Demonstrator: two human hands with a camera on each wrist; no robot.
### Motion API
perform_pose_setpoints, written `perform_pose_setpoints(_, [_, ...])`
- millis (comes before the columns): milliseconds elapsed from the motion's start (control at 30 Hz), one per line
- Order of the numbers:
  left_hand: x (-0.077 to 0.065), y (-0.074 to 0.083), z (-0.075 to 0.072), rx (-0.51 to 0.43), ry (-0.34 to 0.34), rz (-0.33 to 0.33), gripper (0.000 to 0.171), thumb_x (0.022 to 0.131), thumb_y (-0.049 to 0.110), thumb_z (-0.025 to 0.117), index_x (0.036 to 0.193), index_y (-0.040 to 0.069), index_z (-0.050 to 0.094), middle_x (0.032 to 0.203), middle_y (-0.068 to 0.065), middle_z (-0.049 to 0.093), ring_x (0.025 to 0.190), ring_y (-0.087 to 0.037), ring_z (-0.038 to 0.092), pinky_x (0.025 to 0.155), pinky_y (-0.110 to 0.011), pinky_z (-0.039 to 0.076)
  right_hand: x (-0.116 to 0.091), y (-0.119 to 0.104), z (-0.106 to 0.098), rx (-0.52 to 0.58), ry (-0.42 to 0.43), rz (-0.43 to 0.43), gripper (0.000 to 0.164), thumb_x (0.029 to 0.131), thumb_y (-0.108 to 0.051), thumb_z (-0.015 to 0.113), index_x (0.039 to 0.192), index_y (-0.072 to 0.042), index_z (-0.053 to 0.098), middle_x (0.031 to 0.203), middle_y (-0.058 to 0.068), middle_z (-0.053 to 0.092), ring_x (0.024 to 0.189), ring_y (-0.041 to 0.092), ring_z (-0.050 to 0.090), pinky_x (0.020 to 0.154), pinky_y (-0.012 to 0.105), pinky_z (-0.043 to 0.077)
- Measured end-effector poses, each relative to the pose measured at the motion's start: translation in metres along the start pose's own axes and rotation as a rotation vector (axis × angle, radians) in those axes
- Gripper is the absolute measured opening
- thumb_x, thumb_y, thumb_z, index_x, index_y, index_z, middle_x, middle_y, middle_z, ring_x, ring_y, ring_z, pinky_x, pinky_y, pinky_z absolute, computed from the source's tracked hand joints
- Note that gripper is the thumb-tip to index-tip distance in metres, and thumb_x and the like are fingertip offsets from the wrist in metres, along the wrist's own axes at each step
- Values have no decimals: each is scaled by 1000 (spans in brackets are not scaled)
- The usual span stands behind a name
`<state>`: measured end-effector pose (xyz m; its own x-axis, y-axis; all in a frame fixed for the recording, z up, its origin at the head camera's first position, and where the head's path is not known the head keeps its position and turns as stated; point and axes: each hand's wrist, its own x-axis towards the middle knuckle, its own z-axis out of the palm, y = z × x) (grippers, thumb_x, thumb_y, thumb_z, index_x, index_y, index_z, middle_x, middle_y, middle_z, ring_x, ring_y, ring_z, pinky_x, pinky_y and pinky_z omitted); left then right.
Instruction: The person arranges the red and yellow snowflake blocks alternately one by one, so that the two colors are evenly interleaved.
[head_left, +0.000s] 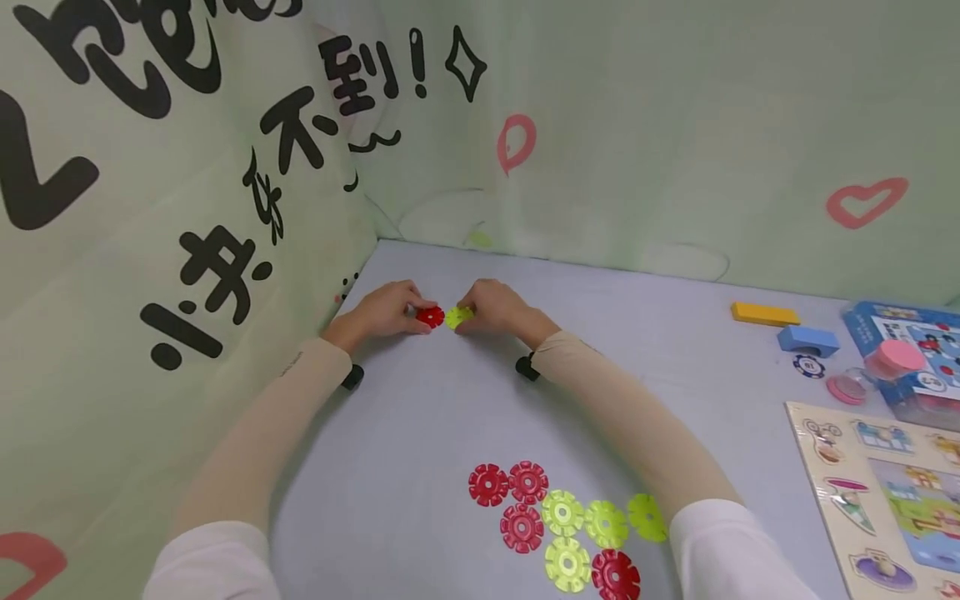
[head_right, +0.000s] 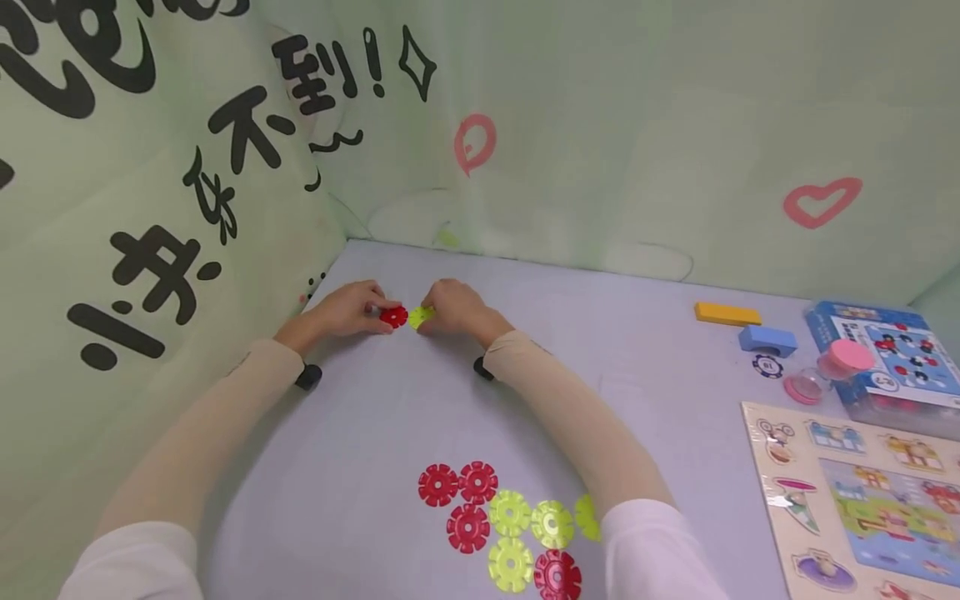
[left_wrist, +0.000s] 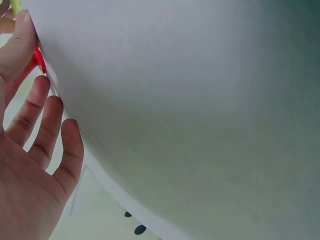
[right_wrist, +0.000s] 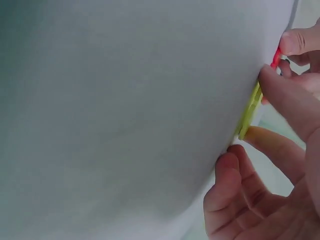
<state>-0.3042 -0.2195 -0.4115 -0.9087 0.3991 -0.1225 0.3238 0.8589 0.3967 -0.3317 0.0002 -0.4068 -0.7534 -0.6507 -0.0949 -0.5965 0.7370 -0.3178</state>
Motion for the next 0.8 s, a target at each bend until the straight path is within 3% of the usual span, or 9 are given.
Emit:
perform_pose_setpoints(167, [1, 2, -1, 6, -1, -24, 53, 80, 35, 75, 129, 23, 59, 107, -5, 56, 91, -20, 50, 76, -30, 43, -1, 0, 0, -10, -19, 16, 49, 82, -35, 73, 123, -12, 64, 92, 5, 67, 83, 17, 47, 69, 27, 40])
perform_pose_setpoints(400, [3, 0, 4, -10, -7, -19, 53, 79, 36, 75, 128, 23, 60, 106, -4, 56, 91, -20, 51, 75, -30, 43, -8, 3, 3, 19, -18, 27, 49, 81, -35, 74, 125, -14, 63, 88, 3, 63, 84, 17, 45, 68, 25, 37])
perform_pose_setpoints(567, [5, 2, 6, -12, -11, -13, 53, 79, 36, 75, 129, 24, 59, 106, -4, 56, 92, -20, 51, 76, -30, 43, -15, 8, 1, 71, -30, 36, 53, 80, -34, 75, 127, -16, 61, 95, 5, 65, 89, 18, 50, 73, 27, 42])
perform_pose_setpoints(700, [5, 3, 3, -48, -13, -22, 54, 78, 36, 76, 128, 23, 60, 106, -3, 58, 94, -20, 53, 78, -31, 44, -34, 8, -6, 104, -60, 8, 54, 79, -34, 76, 128, -15, 61, 106, 7, 67, 92, 19, 56, 75, 28, 46])
perform_pose_setpoints(800, [4, 2, 0, -70, -19, -48, 55, 77, 34, 77, 128, 22, 61, 108, -3, 58, 96, -20, 53, 79, -31, 44, -60, 7, -7, 106, -78, -84, 51, 81, -34, 74, 126, -14, 62, 105, 7, 66, 87, 18, 57, 73, 27, 46])
